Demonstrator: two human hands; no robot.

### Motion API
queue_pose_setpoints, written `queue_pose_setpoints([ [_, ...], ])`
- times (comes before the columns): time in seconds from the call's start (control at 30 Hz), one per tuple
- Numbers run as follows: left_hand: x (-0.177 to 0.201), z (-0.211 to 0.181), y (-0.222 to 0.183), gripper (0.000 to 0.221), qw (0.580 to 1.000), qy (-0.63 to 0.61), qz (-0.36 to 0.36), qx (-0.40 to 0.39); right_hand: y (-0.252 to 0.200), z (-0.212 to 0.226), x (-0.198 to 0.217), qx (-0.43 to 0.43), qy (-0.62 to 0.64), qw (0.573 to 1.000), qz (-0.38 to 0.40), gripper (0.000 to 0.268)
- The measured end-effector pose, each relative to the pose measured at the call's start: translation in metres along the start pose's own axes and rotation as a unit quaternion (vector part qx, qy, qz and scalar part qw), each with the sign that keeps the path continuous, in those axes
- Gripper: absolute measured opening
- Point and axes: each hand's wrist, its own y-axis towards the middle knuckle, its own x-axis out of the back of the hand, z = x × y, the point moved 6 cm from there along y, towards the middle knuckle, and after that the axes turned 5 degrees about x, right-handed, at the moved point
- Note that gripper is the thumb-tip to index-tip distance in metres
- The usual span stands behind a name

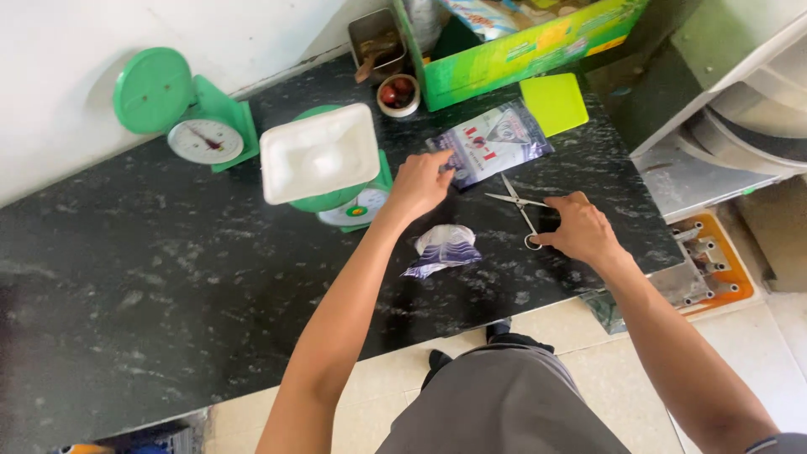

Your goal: The person is weighing various powdered ingredients from plastic bags using a mechanical scale in a bakery.

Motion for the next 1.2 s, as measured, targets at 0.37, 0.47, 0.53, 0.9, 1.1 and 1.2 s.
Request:
queue_pose_setpoints([
  [0.37, 0.027, -0.031, -0.109, 0.06, 0.98, 0.12, 0.147, -0.056, -0.032, 0.038, 0.014, -0.004, -0.027, 0.997, -0.067, 0.059],
  [0.47, 0.016, -0.023, -0.114, 0.042, 0.985, 0.101, 0.124, -0.063, -0.042, 0.049, 0.007, -0.017, 0.014, 0.998, -0.066, 0.05],
  [0.53, 0.019, -0.028, -0.111, 0.033, 0.993, 0.039, 0.104, -0.044, -0.044, 0.06, -0.012, 0.057, 0.061, 0.996, -0.014, 0.043],
  [0.9, 0.047, -0.089, -0.111, 0.041, 0.901, -0.407, -0.108, 0.103, -0.066, 0.117, -0.062, 0.123, 0.373, 0.916, 0.078, 0.083],
  [1.1, 0.029, -0.118, -0.107, 0.039, 0.728, -0.654, -0.186, 0.087, -0.042, 0.133, -0.049, 0.171, 0.698, 0.695, -0.038, 0.064],
  [1.2, 0.032, -0.123, -0.103, 0.037, 0.67, -0.713, -0.2, 0.055, -0.028, 0.139, -0.03, 0.131, 0.72, 0.673, -0.107, 0.061],
])
